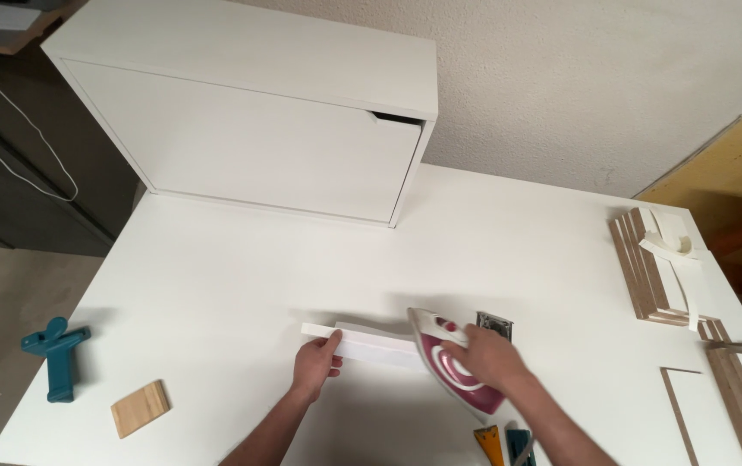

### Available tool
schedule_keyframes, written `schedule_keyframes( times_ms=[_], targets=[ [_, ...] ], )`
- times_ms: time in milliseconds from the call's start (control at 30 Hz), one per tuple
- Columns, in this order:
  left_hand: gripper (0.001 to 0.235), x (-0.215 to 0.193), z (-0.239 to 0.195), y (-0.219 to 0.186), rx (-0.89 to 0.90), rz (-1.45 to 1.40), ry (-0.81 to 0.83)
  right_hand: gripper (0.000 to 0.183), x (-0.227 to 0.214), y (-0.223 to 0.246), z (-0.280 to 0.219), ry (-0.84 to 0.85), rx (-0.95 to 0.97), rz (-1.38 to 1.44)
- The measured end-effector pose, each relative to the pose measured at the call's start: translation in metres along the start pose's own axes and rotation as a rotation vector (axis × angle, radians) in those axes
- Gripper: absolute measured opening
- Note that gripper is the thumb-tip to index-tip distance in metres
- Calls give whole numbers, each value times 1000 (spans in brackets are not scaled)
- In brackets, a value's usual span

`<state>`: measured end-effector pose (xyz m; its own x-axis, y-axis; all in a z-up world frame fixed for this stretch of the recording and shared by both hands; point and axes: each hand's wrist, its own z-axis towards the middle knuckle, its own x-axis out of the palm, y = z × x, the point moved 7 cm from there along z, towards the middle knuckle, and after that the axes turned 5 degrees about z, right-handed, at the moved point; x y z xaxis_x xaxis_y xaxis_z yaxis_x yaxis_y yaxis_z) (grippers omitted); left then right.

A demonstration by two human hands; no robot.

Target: Applying heat-activated edge banding to a wooden board using an iron and trimming the excess.

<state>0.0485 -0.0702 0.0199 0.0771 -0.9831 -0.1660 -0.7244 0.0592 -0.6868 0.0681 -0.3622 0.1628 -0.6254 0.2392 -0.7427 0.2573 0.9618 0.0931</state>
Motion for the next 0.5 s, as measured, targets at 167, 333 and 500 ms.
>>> schedule_keyframes(
  times_ms=[167,333,500],
  targets=[
    [49,2,-4,-1,-37,3,3,63,16,-41,39,-100,-48,66],
    [48,5,5,13,-7,-57,-13,63,25,9,40,-69,-106,-16],
    [36,1,33,34,265,-129,-51,59,38,46,59,-74,-118,-22]
  ],
)
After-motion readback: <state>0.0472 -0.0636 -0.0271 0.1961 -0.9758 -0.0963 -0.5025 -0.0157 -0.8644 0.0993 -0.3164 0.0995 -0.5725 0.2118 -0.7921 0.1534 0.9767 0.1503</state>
